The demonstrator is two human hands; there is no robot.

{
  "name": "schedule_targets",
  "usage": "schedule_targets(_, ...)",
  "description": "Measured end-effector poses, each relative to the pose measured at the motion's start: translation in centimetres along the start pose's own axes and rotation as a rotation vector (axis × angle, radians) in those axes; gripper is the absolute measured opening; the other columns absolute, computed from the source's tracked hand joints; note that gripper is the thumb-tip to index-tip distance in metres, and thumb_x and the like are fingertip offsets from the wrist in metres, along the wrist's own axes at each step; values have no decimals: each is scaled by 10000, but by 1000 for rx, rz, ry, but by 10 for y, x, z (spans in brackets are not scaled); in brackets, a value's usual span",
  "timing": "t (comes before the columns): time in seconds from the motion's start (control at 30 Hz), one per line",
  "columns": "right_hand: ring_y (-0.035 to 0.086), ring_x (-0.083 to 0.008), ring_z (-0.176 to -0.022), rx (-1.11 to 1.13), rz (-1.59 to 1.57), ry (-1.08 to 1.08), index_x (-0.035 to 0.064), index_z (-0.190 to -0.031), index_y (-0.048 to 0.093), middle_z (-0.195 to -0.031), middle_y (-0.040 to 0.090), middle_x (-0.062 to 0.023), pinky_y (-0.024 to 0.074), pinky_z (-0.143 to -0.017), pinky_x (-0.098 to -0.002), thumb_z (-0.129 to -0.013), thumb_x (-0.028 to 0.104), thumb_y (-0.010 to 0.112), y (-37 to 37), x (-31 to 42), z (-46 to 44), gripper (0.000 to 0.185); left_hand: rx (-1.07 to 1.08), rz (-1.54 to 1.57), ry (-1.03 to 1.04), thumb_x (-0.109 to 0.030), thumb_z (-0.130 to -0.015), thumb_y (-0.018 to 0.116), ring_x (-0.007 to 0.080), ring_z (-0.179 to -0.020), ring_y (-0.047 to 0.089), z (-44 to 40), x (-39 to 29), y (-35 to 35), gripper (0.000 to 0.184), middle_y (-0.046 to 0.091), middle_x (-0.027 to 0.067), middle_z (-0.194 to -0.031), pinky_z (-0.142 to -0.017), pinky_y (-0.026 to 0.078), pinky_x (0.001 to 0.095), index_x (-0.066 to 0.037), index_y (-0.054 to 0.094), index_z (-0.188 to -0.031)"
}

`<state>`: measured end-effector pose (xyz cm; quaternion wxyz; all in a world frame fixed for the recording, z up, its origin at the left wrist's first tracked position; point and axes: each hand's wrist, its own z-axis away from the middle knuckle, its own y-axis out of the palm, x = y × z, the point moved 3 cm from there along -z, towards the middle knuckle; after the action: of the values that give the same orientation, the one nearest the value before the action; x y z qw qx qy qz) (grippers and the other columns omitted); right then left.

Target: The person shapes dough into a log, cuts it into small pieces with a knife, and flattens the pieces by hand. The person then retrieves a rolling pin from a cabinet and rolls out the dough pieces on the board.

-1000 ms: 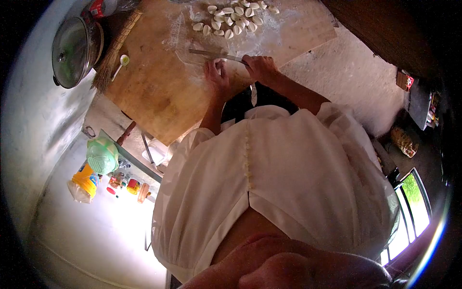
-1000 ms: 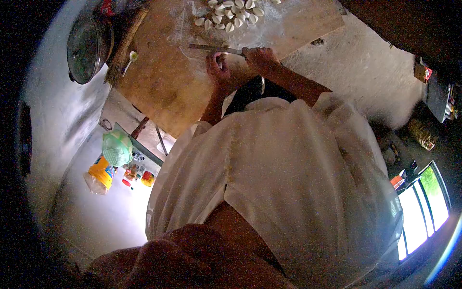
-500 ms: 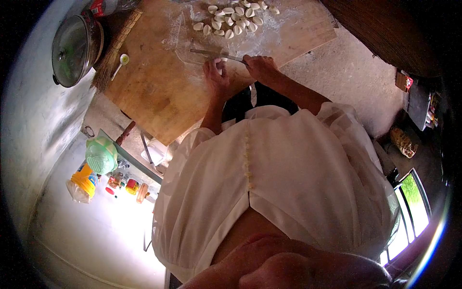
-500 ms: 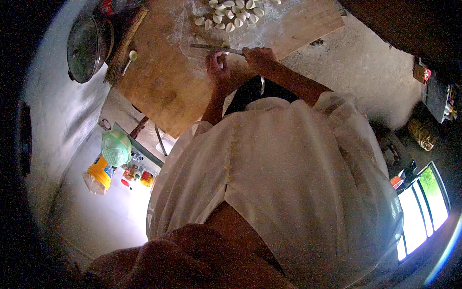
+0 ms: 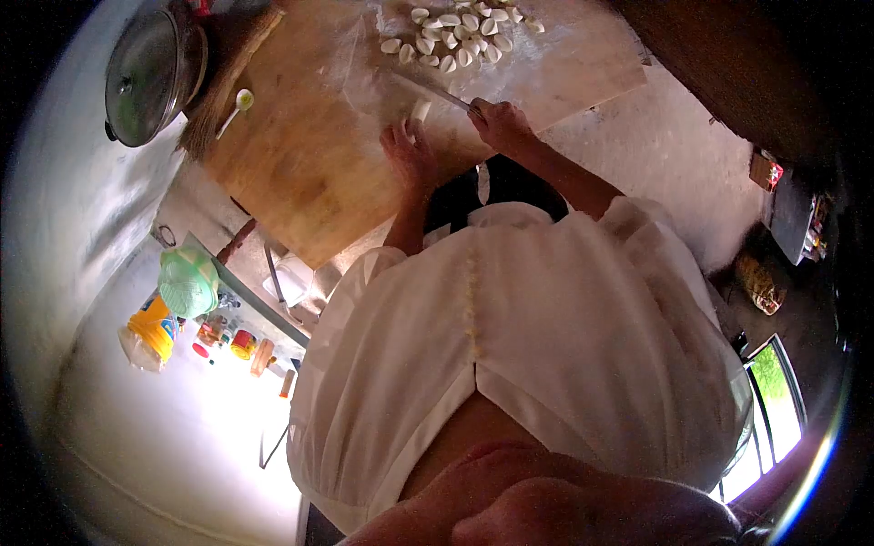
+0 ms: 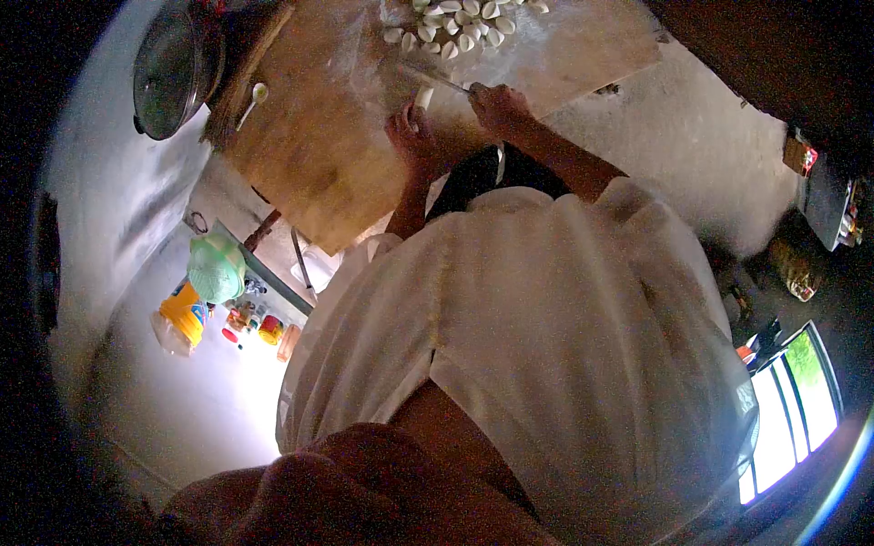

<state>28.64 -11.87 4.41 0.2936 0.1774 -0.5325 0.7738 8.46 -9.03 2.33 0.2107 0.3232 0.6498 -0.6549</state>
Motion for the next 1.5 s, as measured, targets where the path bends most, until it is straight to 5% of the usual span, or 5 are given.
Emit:
schedule_targets(1.0,695,-409,-795,99,241,-55,56,-1054,592,-814,688,-214,541,-682,-544,-916,221,570,13,27,-1,216,13,55,-57,-138,-930,611,413,-986,532,-5,8,-2,214,593,214,-1004,-888,413,519,23,608,-1071)
schedule_targets(1.2,676,-437,-774,133,141,31,53,-1043,593,-800,672,-233,528,-684,-555,-956,257,546,21,20,-9,227,-4,-6,78,-102,-881,651,381,-999,552,-2,11,-2,181,629,147,-999,-883,429,501,-43,632,-1051)
schedule_targets(1.3,671,-432,-776,27,14,-36,67,-1040,615,-803,675,-219,529,-702,-545,-972,286,540,19,9,-1,241,44,43,185,-220,-925,640,368,-1008,565,7,22,7,188,628,152,-1033,-905,457,491,-96,608,-1063)
schedule_targets(1.4,673,-418,-783,-14,-71,28,87,-1044,636,-815,684,-203,530,-711,-532,-977,311,542,15,13,19,252,42,-20,357,-95,-892,637,369,-926,583,24,14,8,137,612,153,-965,-803,484,469,-47,615,-1018)
schedule_targets(1.5,684,-403,-793,6,-8,-61,97,-1059,640,-824,693,-196,534,-707,-519,-976,315,544,8,29,29,253,7,62,134,-89,-901,631,352,-926,593,18,0,0,167,597,168,-966,-777,505,449,-28,597,-1054)
